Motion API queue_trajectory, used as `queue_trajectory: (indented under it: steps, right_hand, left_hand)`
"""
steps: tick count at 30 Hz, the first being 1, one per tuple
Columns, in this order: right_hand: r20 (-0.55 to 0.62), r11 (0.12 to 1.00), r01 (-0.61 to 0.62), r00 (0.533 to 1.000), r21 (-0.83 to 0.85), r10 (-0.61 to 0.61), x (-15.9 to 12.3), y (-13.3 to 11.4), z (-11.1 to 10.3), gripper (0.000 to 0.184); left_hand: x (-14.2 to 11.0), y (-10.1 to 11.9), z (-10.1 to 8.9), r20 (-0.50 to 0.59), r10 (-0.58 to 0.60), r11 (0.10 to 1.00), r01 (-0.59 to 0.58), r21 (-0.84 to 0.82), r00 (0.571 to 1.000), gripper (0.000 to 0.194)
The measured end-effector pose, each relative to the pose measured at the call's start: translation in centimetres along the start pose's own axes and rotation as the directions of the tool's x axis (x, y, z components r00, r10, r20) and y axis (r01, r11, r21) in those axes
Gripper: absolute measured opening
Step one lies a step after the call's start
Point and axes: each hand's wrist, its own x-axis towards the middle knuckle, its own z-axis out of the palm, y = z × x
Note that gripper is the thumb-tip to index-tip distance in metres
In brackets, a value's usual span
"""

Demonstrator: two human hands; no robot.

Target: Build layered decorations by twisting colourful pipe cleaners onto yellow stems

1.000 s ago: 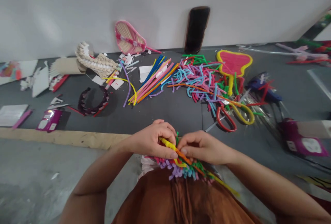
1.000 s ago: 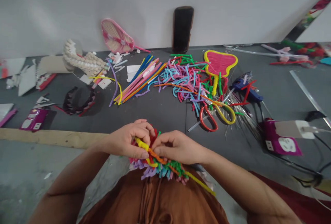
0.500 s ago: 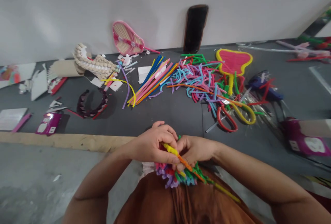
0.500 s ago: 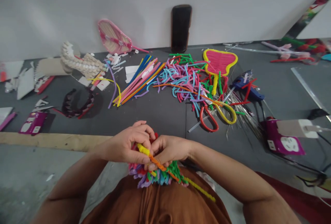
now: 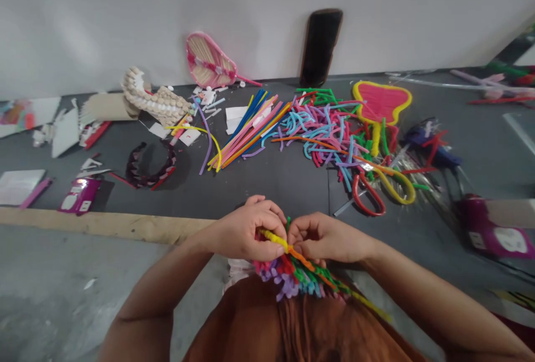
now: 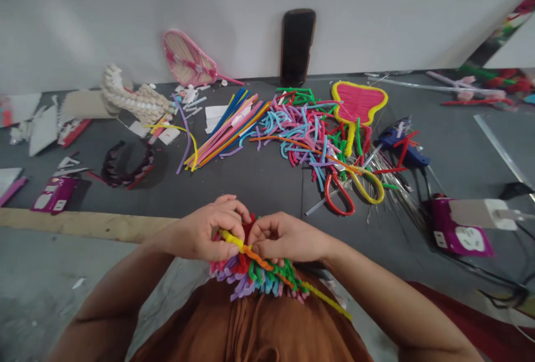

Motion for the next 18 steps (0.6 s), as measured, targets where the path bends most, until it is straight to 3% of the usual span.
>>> queue_trajectory:
  steps: [3, 7, 10, 12, 15, 18]
  right_hand:
    - [-0.089, 0.975, 0.018, 0.995, -0.223, -0.039, -0.9, -0.9, 0.4, 0.011]
    - [-0.166, 0.847, 0.034, 0.976, -0.530, -0.143, -1.5, -1.6, 0.7, 0.020]
    - [-0.237, 0.760, 0.021, 0.944, -0.650, -0.230, -1.8, -1.7, 1.0, 0.019]
    - [-0.273, 0.706, 0.040, 0.905, -0.707, -0.325, -2.0, -1.8, 1.5, 0.018]
    - [-0.262, 0.586, 0.117, 0.813, -0.802, -0.521, -2.3, -1.9, 2.6, 0.016]
    - [-0.125, 0.357, 0.200, 0.694, -0.913, -0.709, -2.6, -1.8, 3.6, 0.013]
  left_hand:
    - [0.1, -0.1, 0.0, 0.019, 0.018, 1.000, -0.018, -0.007, 1.000, 0.006]
    - [0.1, -0.2, -0.1, 0.053, 0.049, 0.999, -0.048, -0.009, 0.997, 0.013]
    - [0.1, -0.2, -0.1, 0.052, 0.060, 0.998, -0.059, -0.014, 0.997, 0.015]
    - [0.1, -0.1, 0.0, 0.048, 0.056, 0.998, -0.056, -0.008, 0.997, 0.015]
    - [0.2, -0.1, 0.2, 0.023, 0.035, 0.999, -0.035, 0.006, 0.999, 0.014]
    - [0.3, -0.1, 0.4, -0.007, 0.029, 0.999, -0.029, 0.017, 1.000, 0.009]
